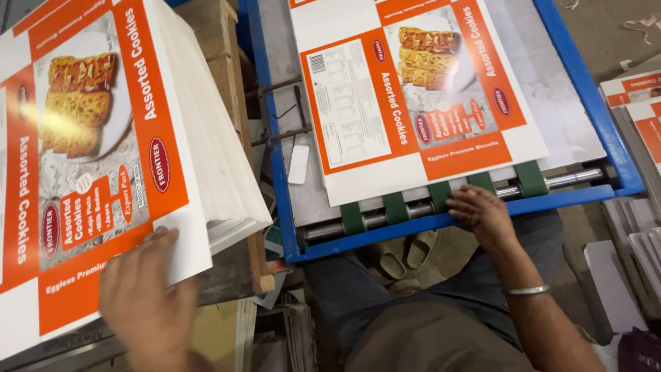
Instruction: The person is sitting and repeatedly picking up flat, orange and white printed boxes labeled 'Assorted Cookies' from a pile on the left. They place each box onto a blue metal tray or conveyor system on the right, stacking them one by one.
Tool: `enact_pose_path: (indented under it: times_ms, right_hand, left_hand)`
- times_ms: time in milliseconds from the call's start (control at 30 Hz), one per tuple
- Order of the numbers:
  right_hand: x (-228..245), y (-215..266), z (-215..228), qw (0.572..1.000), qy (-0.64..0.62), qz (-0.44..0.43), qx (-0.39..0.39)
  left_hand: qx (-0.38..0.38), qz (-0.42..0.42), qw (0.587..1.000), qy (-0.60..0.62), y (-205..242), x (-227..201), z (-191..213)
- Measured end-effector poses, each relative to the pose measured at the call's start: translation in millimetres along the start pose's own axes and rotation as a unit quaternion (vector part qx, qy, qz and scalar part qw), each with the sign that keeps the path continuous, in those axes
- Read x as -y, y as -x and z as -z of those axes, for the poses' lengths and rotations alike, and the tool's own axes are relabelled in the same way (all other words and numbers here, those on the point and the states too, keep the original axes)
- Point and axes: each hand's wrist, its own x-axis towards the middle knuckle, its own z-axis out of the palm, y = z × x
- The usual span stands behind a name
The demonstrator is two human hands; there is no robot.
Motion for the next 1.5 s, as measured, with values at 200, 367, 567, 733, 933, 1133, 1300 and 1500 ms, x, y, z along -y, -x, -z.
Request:
enact_pose_path:
  times_ms: [200, 367, 567, 733, 933, 1133, 1300, 1500]
  right_hand:
    - [40, 48, -75, 0.996, 0.028, 0.002, 0.087]
    - [74, 107, -175, 0.92, -0.022, 0.033, 0.389]
    - [78, 146, -222, 0.938, -0.117, -0.039, 0.323]
    - [99, 98, -197, 0.994, -0.077, 0.045, 0.067]
    - [92, -11, -61, 0.958, -0.095, 0.27, -0.012]
    - [78, -35, 58, 0.928, -0.08, 0.343, -0.117]
    - [58, -16, 80, 0.92, 0.031, 0.348, -0.178]
    - [41, 57, 76, 0.926, 0.062, 0.343, -0.148]
  left_hand:
    - [-0.142, 0.148, 0.965, 0.162, 8, 30, 4]
    - [-0.1, -0.002, 0.993, 0.056, 7, -68, -39]
    - [0.097, -0.086, 0.987, 0.094, -18, -184, -33]
    - [0.085, -0.016, 0.991, 0.1, -12, -145, -2]
    - [0.019, 0.083, 0.995, -0.044, -12, -70, -5]
    - [-0.027, 0.099, 0.993, -0.05, -20, -27, -18]
    - [-0.044, 0.12, 0.988, -0.086, -17, -21, -22]
    - [-0.056, 0.123, 0.987, -0.085, -6, -11, -25]
